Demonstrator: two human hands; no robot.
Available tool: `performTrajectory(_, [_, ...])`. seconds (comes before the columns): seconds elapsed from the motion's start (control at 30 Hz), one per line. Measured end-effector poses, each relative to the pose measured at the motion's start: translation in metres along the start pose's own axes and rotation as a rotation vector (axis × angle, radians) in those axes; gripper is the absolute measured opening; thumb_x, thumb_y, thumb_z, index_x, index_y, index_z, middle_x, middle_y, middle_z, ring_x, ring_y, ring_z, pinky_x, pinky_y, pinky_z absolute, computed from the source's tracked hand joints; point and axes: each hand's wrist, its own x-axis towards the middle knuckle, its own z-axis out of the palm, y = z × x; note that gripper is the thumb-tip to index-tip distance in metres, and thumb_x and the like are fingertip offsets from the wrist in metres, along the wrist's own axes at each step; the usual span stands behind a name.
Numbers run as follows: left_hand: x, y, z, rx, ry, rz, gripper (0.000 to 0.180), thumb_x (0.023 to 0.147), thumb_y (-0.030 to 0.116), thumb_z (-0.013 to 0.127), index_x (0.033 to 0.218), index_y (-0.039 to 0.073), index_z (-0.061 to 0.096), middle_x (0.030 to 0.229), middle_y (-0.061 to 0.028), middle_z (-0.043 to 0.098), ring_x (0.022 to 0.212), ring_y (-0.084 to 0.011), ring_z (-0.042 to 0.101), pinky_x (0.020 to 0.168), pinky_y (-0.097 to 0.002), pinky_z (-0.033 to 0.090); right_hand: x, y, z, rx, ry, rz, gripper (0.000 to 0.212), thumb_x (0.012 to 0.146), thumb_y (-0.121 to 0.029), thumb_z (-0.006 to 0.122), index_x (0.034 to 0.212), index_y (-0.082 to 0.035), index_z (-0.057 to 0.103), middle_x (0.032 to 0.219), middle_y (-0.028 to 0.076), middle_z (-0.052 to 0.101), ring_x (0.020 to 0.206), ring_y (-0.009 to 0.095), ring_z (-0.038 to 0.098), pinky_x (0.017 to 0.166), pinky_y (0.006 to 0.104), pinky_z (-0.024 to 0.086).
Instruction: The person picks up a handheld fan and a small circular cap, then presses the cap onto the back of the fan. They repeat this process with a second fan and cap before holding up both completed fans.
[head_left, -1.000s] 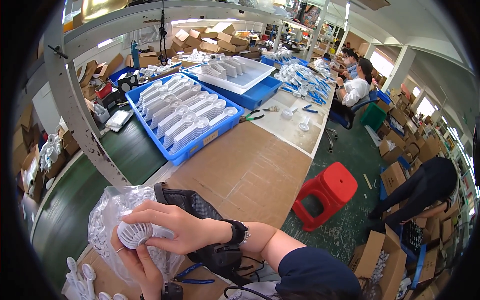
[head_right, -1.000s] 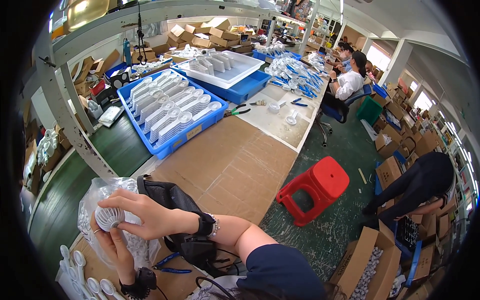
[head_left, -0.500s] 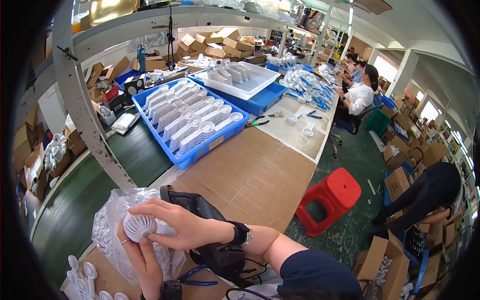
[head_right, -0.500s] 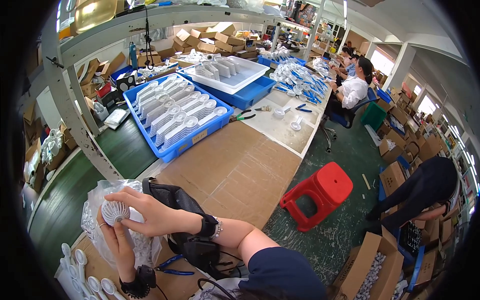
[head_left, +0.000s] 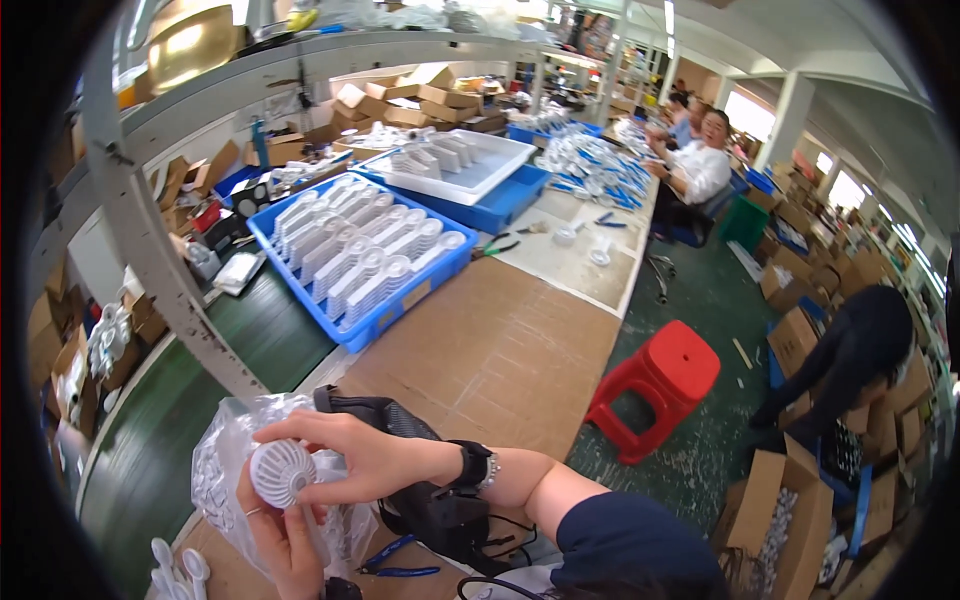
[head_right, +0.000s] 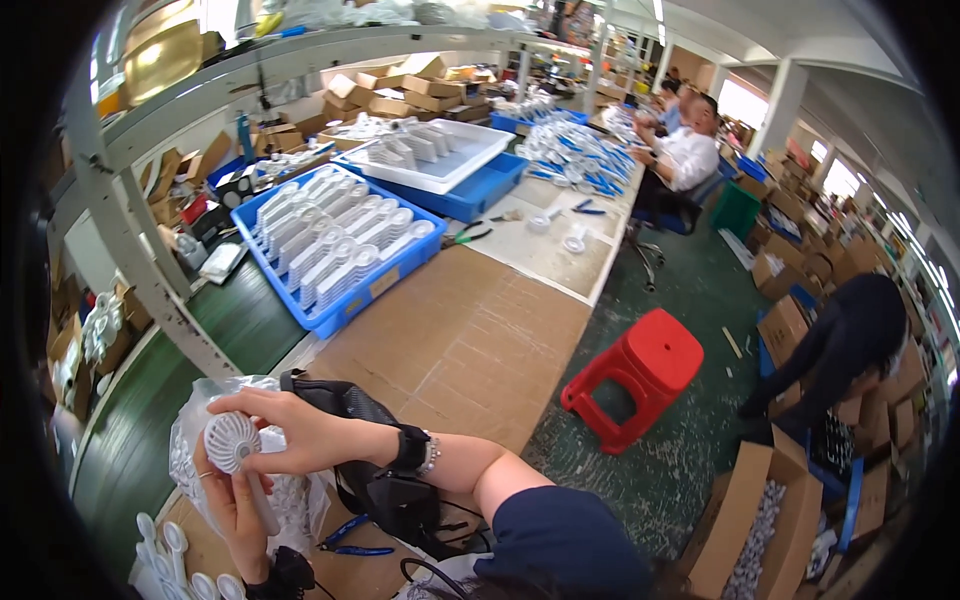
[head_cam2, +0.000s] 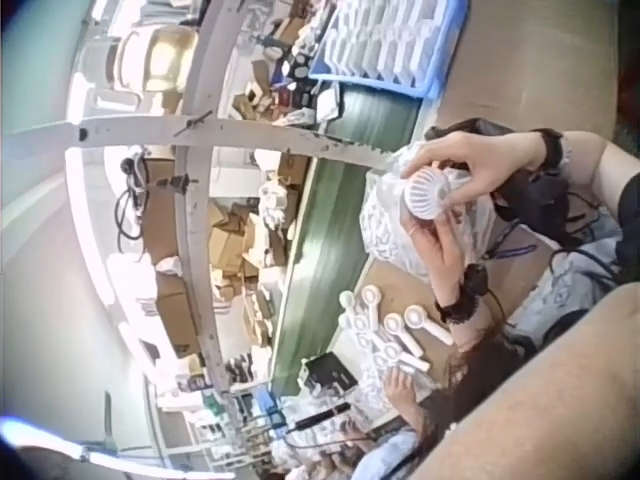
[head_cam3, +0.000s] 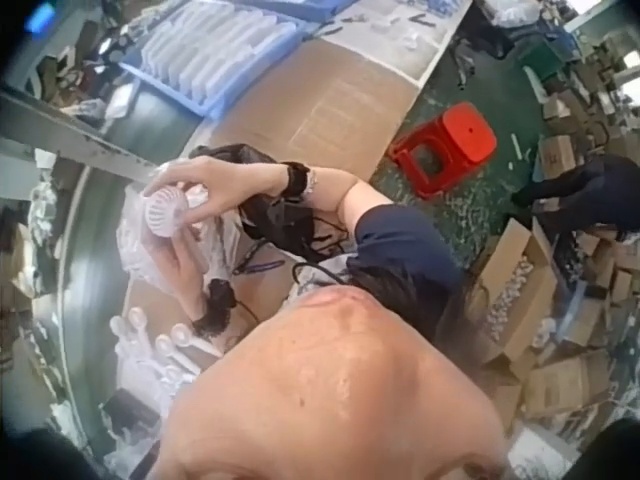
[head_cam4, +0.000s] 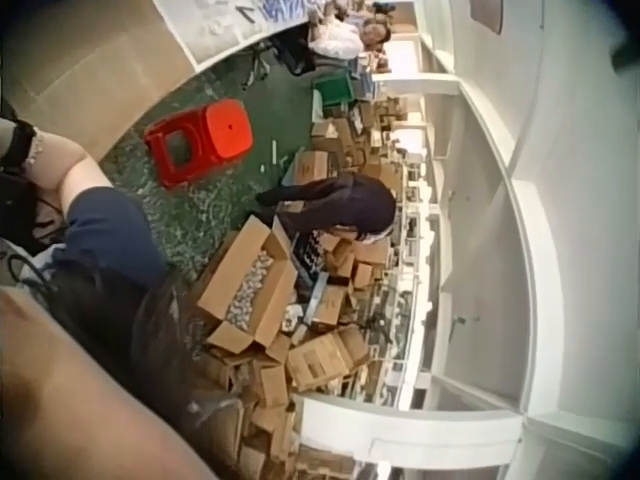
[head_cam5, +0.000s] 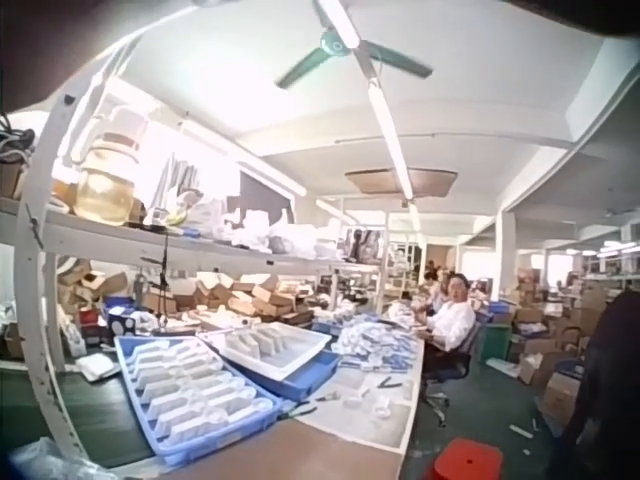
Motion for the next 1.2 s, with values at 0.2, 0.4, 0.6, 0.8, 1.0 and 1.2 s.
performTrajectory(0.2, [0.002,0.0,0.007,0.034,0.057,-0.009,0.046,0.092,0.015,0.04,0.134,0.007,0.022,0.099,-0.0062,0.052,0.056,-0.0057,0.043,0.046,-0.0163,0.036,0.001,0.008,-0.001,0.091,-0.005,-0.037,0.059,0.072,-0.015,0.068,0.124,-0.007,0.041,0.114,0.007,0.049,0.102,0.017,0.049,0.083,0.0318,0.041])
performTrajectory(0.4, [0.002,-0.006,0.005,0.059,0.026,0.025,0.045,0.093,0.016,0.038,0.134,0.007,0.022,0.102,-0.007,0.052,0.053,-0.0041,0.039,0.045,-0.0153,0.032,0.001,0.013,0.002,0.145,-0.032,-0.036,0.056,0.073,-0.012,0.066,0.121,-0.006,0.038,0.112,0.008,0.047,0.102,0.016,0.047,0.084,0.0307,0.04])
performTrajectory(0.6, [0.0,0.006,0.012,0.094,0.039,0.033,0.044,0.094,0.017,0.036,0.134,0.007,0.022,0.106,-0.008,0.052,0.052,-0.0031,0.037,0.044,-0.0145,0.03,-0.002,0.011,0.01,0.234,-0.005,-0.074,0.053,0.074,-0.008,0.063,0.12,-0.003,0.036,0.11,0.008,0.044,0.102,0.015,0.045,0.085,0.0294,0.039])
performTrajectory(0.8, [-0.004,0.006,0.013,0.09,0.064,0.006,0.044,0.094,0.016,0.035,0.135,0.007,0.022,0.107,-0.0087,0.053,0.053,-0.0038,0.037,0.045,-0.015,0.03,-0.002,0.018,0.014,0.25,0.002,-0.078,0.057,0.073,-0.008,0.064,0.121,-0.003,0.035,0.11,0.008,0.045,0.102,0.015,0.046,0.084,0.029,0.041])
performTrajectory(1.0, [0.004,-0.005,0.017,-0.197,0.091,-0.209,0.046,0.094,0.017,0.036,0.135,0.008,0.017,0.091,-0.0046,0.05,0.065,-0.0088,0.049,0.056,-0.0201,0.041,0.007,0.02,0.005,0.203,0.027,0.112,0.058,0.075,-0.006,0.064,0.126,0.0,0.036,0.11,0.009,0.049,0.1,0.016,0.049,0.086,0.0287,0.041])
performTrajectory(1.2, [0.013,0.008,0.014,-0.498,0.095,-0.399,0.043,0.096,0.022,0.032,0.134,0.014,0.014,0.078,-0.0041,0.05,0.056,-0.0077,0.048,0.05,-0.019,0.041,0.007,0.017,-0.004,0.154,-0.002,0.126,0.065,0.072,0.0,0.062,0.13,0.004,0.033,0.121,0.011,0.045,0.108,0.016,0.046,0.093,0.0283,0.037])
